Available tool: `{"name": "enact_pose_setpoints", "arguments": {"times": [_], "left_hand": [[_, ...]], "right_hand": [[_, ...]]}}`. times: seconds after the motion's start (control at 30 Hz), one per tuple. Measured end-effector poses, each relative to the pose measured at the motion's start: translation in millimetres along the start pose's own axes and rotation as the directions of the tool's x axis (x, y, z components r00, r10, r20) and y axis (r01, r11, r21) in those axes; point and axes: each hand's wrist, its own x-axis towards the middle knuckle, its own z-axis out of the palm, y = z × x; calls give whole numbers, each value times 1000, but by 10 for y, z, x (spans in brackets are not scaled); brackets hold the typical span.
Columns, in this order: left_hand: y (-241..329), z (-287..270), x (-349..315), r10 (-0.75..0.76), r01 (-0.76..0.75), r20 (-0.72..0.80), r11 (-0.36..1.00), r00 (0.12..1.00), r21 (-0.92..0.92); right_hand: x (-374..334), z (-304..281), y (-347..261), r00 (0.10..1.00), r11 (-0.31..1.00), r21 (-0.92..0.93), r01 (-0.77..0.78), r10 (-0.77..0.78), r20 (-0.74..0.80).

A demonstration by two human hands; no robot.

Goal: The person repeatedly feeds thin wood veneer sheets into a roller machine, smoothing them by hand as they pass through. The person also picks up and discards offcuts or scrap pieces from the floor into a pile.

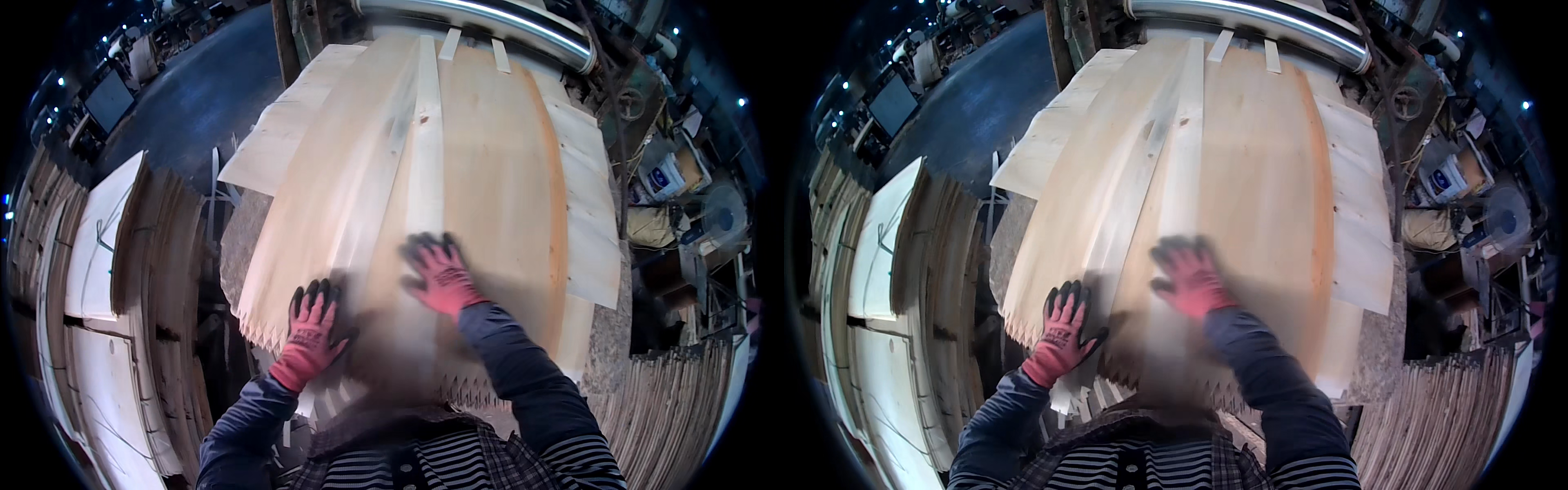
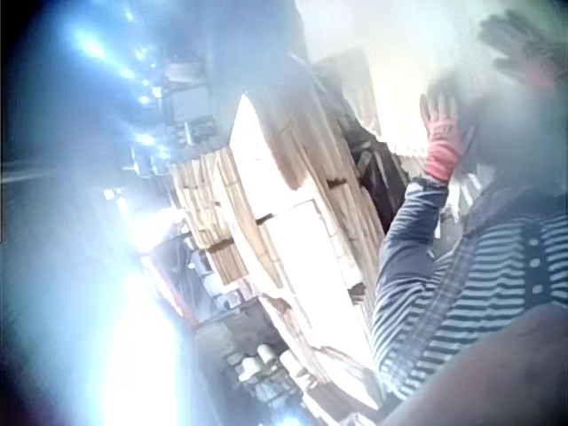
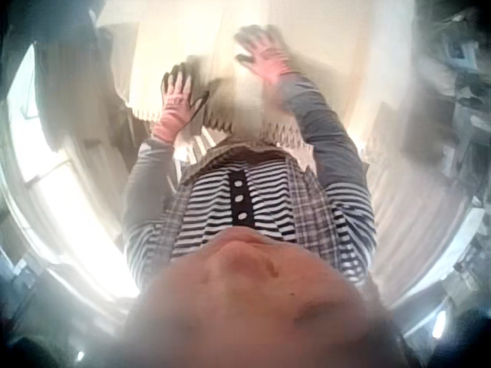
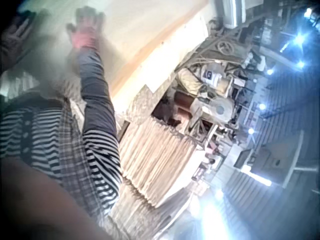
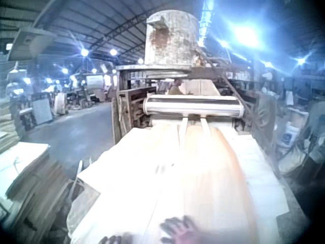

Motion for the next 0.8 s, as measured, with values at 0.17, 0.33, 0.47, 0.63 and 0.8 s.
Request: {"name": "enact_pose_setpoints", "arguments": {"times": [0.17,0.33,0.47,0.63,0.8], "left_hand": [[339,240,101,33,-33,-40,999,999,-12],[862,386,390,114,-103,104,989,988,-107],[1431,847,486,172,-166,24,974,985,-155],[1344,686,715,238,-216,129,962,963,-166],[1062,687,1663,299,-297,22,953,954,-54]], "right_hand": [[-718,72,227,964,944,-205,-259,266,8],[-1238,78,-34,875,865,-136,-483,481,-52],[-1563,194,-177,786,794,-31,-607,594,-174],[-1937,158,-81,845,845,-60,-531,533,26],[-1104,125,296,770,789,21,-615,605,-203]]}}
